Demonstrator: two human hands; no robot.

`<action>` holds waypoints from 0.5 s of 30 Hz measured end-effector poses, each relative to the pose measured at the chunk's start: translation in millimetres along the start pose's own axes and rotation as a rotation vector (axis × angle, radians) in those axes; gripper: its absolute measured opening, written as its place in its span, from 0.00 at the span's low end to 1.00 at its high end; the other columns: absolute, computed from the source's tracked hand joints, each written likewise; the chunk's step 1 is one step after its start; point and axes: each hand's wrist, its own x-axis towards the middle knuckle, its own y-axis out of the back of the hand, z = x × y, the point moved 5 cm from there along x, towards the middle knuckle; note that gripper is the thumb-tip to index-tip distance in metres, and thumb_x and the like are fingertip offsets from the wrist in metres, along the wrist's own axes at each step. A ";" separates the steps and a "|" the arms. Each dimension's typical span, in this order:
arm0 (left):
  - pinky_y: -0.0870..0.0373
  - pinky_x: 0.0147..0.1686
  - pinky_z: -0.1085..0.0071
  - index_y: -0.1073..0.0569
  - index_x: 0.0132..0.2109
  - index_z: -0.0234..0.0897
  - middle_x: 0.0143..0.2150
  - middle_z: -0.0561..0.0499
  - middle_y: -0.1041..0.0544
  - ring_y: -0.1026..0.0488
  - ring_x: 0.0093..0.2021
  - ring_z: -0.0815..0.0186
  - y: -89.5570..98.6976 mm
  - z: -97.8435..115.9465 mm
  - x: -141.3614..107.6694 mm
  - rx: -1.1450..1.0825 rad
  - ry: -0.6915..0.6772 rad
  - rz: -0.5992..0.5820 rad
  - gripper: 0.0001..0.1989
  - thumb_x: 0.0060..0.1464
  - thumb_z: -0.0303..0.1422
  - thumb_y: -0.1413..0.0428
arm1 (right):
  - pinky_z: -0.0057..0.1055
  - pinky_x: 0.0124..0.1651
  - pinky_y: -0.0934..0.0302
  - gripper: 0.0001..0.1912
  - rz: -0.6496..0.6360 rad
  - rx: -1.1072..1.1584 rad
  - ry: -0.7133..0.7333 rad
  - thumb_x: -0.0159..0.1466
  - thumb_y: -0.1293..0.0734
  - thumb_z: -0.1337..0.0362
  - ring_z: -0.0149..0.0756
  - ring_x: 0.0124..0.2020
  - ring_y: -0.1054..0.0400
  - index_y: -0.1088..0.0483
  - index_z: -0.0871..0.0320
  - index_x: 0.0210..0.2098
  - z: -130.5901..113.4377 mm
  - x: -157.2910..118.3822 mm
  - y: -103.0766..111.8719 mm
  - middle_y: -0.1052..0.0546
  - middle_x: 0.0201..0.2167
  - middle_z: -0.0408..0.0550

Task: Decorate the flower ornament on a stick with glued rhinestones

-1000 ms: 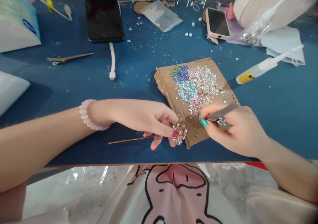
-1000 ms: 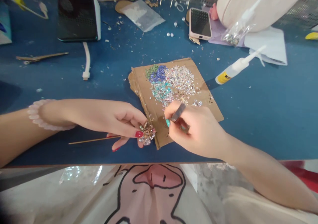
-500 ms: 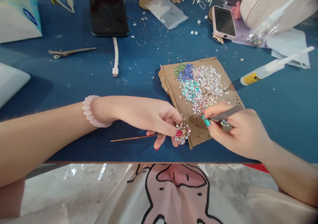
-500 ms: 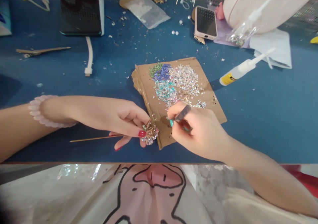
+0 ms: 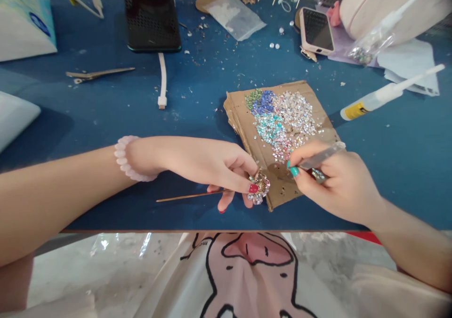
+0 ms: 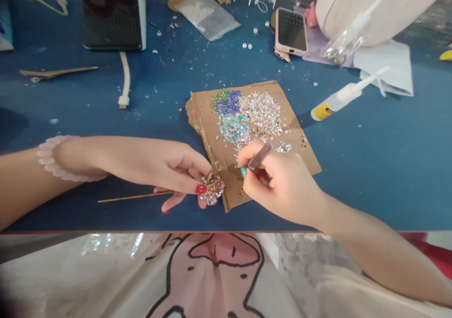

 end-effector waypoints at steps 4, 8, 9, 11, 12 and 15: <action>0.40 0.19 0.86 0.27 0.42 0.31 0.37 0.56 0.25 0.28 0.24 0.80 -0.3 0.5 0.4 -0.005 0.002 0.003 0.10 0.62 0.26 0.53 | 0.25 0.21 0.49 0.09 -0.024 0.001 0.003 0.57 0.39 0.73 0.25 0.16 0.42 0.35 0.52 0.33 -1.2 -0.6 -1.4 0.30 0.21 0.36; 0.40 0.19 0.86 0.26 0.42 0.31 0.36 0.56 0.25 0.28 0.23 0.80 0.5 0.4 0.6 -0.007 0.007 0.009 0.10 0.62 0.26 0.53 | 0.26 0.21 0.50 0.09 -0.026 -0.003 0.004 0.57 0.39 0.72 0.26 0.16 0.42 0.35 0.52 0.34 -1.5 -1.5 -2.0 0.30 0.21 0.37; 0.40 0.19 0.86 0.26 0.42 0.31 0.36 0.56 0.25 0.28 0.23 0.80 0.6 0.3 0.7 -0.007 0.007 0.009 0.10 0.62 0.26 0.53 | 0.26 0.21 0.49 0.09 -0.022 -0.007 0.000 0.58 0.39 0.72 0.26 0.16 0.42 0.35 0.52 0.34 -1.1 -1.8 -2.1 0.30 0.21 0.36; 0.40 0.18 0.86 0.26 0.42 0.31 0.36 0.56 0.25 0.28 0.23 0.79 0.6 0.0 1.0 -0.004 0.009 0.010 0.10 0.62 0.27 0.53 | 0.26 0.21 0.50 0.09 -0.016 -0.019 -0.002 0.58 0.39 0.72 0.26 0.16 0.41 0.35 0.51 0.35 -0.2 -2.2 -2.4 0.30 0.21 0.36; 0.40 0.18 0.85 0.26 0.42 0.31 0.36 0.56 0.25 0.28 0.23 0.79 0.4 0.1 1.0 -0.003 0.008 0.010 0.10 0.62 0.27 0.53 | 0.26 0.22 0.49 0.09 -0.012 -0.024 0.001 0.58 0.39 0.72 0.26 0.16 0.41 0.35 0.51 0.35 0.0 -2.4 -2.4 0.30 0.21 0.36; 0.40 0.19 0.85 0.26 0.42 0.31 0.37 0.55 0.25 0.28 0.24 0.79 0.2 0.6 0.4 0.001 0.012 0.013 0.11 0.63 0.28 0.53 | 0.27 0.23 0.48 0.09 -0.002 -0.033 0.008 0.58 0.40 0.71 0.27 0.17 0.40 0.35 0.50 0.35 0.1 -2.4 -2.0 0.29 0.22 0.37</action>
